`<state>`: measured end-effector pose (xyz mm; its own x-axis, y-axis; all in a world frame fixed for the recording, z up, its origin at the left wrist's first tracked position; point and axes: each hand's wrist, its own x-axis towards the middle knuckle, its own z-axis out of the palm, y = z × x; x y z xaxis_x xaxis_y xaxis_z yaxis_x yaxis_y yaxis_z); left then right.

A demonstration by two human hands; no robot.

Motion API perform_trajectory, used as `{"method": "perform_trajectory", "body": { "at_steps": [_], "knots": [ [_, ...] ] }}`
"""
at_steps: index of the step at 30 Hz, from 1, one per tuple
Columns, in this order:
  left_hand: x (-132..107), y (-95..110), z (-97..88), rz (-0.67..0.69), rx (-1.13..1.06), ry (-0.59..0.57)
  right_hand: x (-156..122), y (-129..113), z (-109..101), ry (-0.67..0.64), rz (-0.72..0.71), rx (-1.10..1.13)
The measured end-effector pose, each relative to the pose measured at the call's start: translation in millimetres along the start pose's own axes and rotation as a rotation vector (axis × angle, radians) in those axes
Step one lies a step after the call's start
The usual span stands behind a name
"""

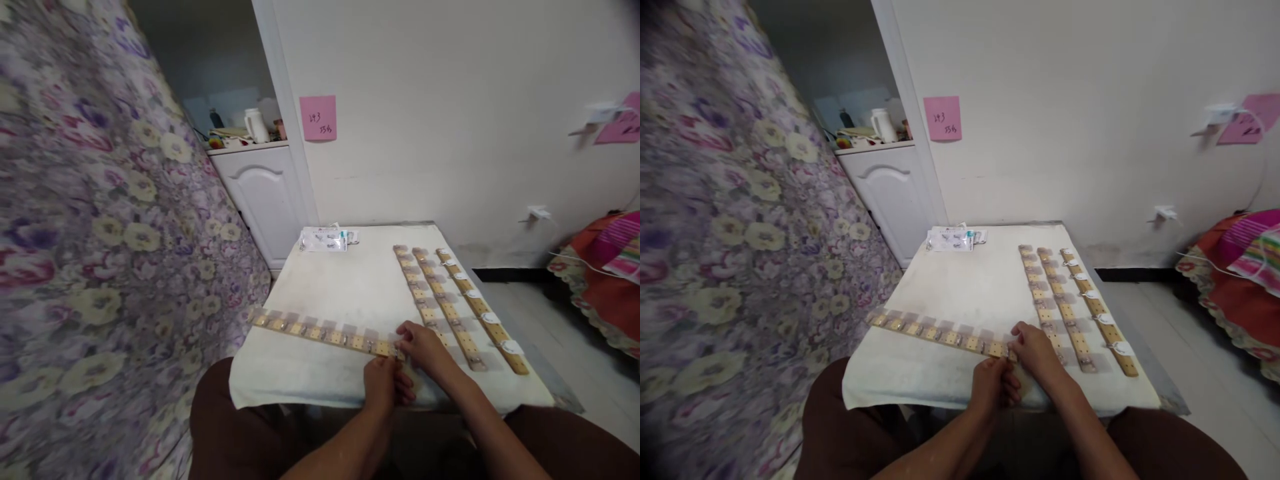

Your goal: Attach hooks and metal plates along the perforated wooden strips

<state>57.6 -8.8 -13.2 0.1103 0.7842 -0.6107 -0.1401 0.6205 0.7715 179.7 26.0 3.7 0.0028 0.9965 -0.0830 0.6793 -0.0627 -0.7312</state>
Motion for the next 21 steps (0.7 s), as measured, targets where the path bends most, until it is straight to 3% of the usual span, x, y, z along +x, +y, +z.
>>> {"method": "perform_trajectory", "body": {
  "at_steps": [8, 13, 18, 21],
  "knots": [
    [2.1, -4.2, -1.9, -0.002, 0.018, -0.023, 3.6, 3.8, 5.1, -0.072, 0.037, 0.085],
    [-0.8, -4.1, -2.7, 0.011, 0.008, -0.049, 1.7, 2.8, 8.6, -0.052, 0.027, 0.079],
    [-10.1, -3.6, -10.7, 0.02, 0.008, -0.132, -3.6, 5.9, 4.5, 0.071, -0.05, -0.055],
    [-22.2, -1.7, -26.0, 0.032, 0.032, -0.206, -10.0, 4.3, -4.7, 0.205, -0.142, -0.089]
  ]
}}
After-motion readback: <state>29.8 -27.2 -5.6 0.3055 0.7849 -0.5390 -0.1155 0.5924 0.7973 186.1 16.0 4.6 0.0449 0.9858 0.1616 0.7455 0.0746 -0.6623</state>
